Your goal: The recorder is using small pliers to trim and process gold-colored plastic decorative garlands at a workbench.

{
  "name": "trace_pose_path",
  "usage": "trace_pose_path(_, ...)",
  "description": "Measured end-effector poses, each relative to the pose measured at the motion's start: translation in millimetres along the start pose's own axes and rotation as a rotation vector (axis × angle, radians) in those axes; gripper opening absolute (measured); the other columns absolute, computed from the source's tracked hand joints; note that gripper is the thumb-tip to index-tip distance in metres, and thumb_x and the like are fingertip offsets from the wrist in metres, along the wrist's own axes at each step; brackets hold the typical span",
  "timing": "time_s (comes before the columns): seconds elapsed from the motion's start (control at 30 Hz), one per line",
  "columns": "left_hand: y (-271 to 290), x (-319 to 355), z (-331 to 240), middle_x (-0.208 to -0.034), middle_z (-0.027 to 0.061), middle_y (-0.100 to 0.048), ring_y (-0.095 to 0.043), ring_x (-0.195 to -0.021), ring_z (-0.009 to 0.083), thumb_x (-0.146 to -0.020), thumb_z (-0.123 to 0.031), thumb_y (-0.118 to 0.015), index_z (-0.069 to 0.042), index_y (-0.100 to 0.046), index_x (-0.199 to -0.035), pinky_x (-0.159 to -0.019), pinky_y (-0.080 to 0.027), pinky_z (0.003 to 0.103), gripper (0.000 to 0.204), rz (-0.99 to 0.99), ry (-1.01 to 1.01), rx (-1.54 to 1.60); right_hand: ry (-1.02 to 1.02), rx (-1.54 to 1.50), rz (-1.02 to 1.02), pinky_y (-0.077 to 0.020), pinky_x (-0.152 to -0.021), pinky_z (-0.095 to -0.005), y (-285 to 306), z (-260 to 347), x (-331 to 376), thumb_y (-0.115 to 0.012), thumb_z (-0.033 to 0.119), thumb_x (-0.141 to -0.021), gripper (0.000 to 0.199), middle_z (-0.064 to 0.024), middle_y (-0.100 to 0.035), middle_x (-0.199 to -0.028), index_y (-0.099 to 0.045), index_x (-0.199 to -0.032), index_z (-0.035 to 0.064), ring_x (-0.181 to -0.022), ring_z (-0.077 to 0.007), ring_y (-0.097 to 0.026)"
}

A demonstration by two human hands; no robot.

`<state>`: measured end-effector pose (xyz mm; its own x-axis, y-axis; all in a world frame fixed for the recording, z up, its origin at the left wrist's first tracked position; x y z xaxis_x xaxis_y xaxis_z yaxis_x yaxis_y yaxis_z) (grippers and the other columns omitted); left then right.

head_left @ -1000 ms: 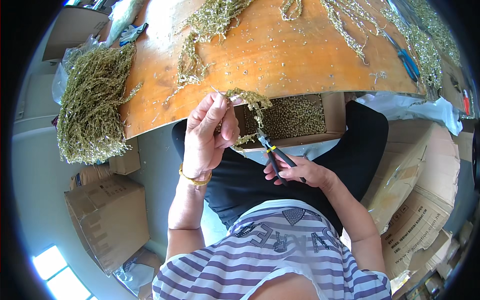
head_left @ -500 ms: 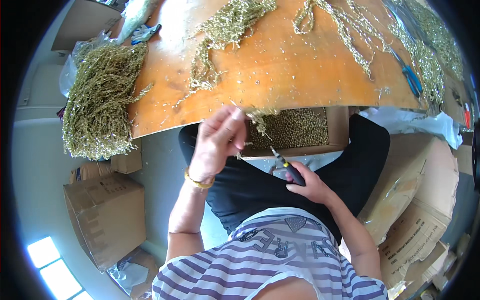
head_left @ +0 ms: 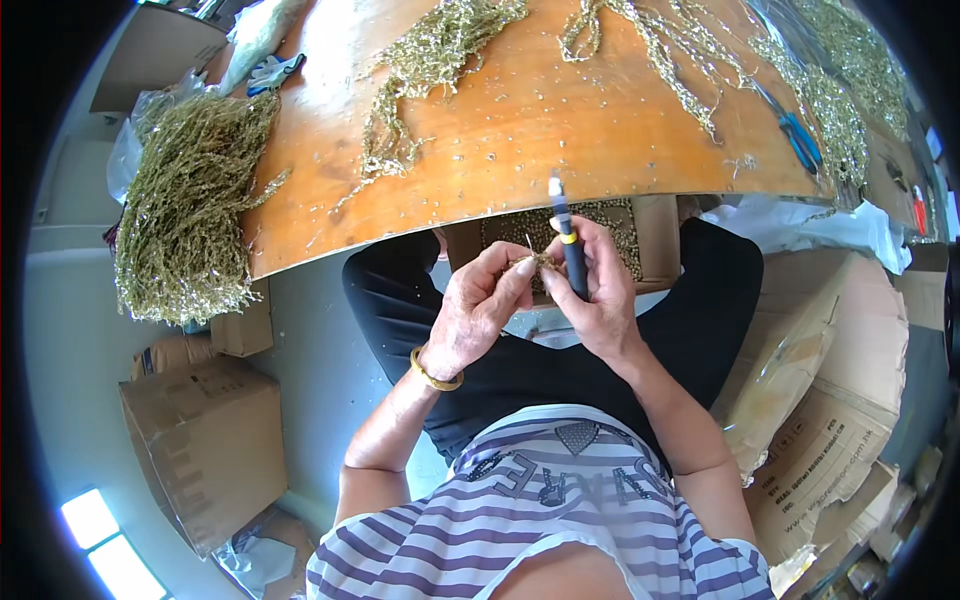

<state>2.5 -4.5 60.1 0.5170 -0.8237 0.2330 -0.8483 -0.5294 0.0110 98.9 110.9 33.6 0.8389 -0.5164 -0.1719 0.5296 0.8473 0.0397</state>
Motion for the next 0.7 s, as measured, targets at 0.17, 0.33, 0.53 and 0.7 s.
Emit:
trace_pose_path(0.17,-11,0,6,-0.085,0.0038,-0.056,-0.048,-0.068,0.0035,-0.089,-0.007,-0.049,0.002,-0.051,-0.105,-0.061,-0.042,0.017,0.019,-0.115,-0.101,0.117,-0.256,-0.39,-0.018,-0.0401,-0.073,-0.0196,-5,-1,7,-0.057,0.002,-0.08,0.044,-0.0007,-0.047,-0.088,-0.039,-0.121,0.0034,-0.079,-0.0055,-0.047)
trace_pose_path(0.33,-7,-4,15,-0.087,0.0031,-0.06,-0.046,-0.06,0.0029,-0.089,-0.01,-0.05,-0.003,-0.052,-0.102,-0.054,-0.039,0.016,0.015,-0.148,-0.175,0.219,-0.071,0.213,0.013,-0.0426,-0.079,-0.0266,20,-5,12,-0.059,0.004,-0.076,0.05,-0.0071,-0.052,-0.1,-0.038,-0.122,0.002,-0.092,-0.0137,-0.051)
trace_pose_path(0.53,-7,-5,18,-0.081,0.0028,-0.059,-0.049,-0.063,0.0026,-0.089,-0.01,-0.051,-0.002,-0.052,-0.098,-0.055,-0.039,0.015,0.012,-0.249,-0.144,0.117,-0.022,0.449,0.206,-0.0446,-0.083,-0.0339,41,7,26,-0.062,0.008,-0.075,0.052,-0.0149,-0.048,-0.108,-0.038,-0.121,0.0017,-0.096,-0.0241,-0.056)
trace_pose_path(0.7,-3,-4,15,-0.075,-0.0002,-0.054,-0.047,-0.066,0.0044,-0.086,-0.004,-0.054,0.0,-0.054,-0.099,-0.059,-0.039,0.017,0.013,-0.27,-0.217,-0.222,-0.007,0.617,0.23,-0.0437,-0.084,-0.0352,44,16,22,-0.064,0.009,-0.073,0.051,-0.0163,-0.048,-0.106,-0.041,-0.119,0.0029,-0.097,-0.0262,-0.054)
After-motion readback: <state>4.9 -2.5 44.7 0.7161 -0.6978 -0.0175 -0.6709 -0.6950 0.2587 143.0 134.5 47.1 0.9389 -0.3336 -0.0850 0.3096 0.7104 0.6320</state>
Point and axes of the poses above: each hand's wrist, its own x-axis away from the middle knuckle, its own y-axis out of the back of the hand, z = x × y, the point moved 1 cm from there along -x, towards the middle knuckle
